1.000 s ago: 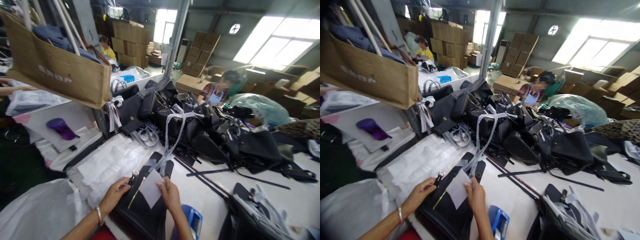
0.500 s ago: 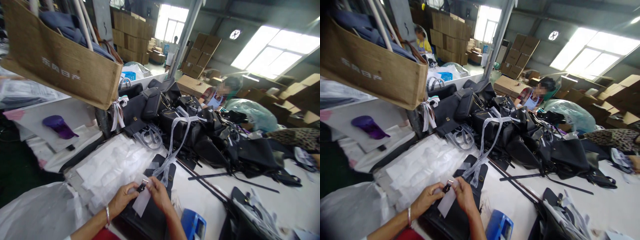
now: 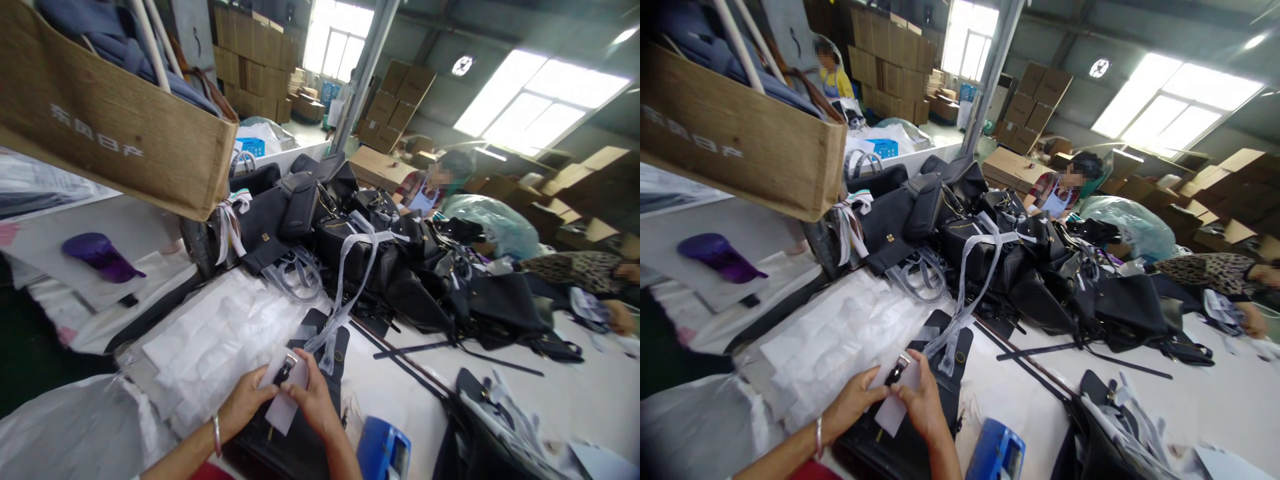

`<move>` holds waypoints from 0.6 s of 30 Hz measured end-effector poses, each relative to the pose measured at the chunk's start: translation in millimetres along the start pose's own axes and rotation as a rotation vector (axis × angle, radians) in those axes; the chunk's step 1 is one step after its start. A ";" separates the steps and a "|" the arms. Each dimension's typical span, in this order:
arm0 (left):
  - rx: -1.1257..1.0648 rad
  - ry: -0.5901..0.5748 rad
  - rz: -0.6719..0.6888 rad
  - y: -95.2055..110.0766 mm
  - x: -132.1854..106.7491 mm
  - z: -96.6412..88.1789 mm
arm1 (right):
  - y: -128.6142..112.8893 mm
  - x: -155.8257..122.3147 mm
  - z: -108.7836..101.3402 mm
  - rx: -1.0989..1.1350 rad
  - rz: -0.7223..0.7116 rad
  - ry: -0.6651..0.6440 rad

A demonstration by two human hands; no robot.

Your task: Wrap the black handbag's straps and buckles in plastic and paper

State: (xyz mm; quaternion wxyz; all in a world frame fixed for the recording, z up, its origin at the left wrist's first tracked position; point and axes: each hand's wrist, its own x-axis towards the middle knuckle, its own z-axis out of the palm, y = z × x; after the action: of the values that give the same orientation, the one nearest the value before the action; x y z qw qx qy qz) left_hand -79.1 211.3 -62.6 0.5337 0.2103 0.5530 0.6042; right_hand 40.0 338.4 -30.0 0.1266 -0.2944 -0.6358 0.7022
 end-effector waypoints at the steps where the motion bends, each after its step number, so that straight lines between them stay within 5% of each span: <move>1: 0.018 0.016 0.009 1.8 -0.1 0.8 | 0.2 1.3 2.1 -0.001 0.006 0.020; 6: 0.041 0.044 0.035 2.7 -1.3 2.8 | -2.8 3.0 12.3 0.202 0.120 0.073; 13: 0.080 0.086 0.018 2.5 -2.1 2.8 | -17.1 -3.7 13.6 0.311 0.100 -0.034; 18: 0.079 0.077 0.009 8.3 -3.1 6.5 | -11.9 -1.4 12.9 0.252 0.090 0.034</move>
State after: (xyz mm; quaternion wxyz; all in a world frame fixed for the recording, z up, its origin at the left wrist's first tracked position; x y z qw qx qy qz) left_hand -75.9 213.0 -52.2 0.5009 0.2103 0.5956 0.5918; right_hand 31.4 329.0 -17.9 0.1417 -0.3161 -0.5265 0.7764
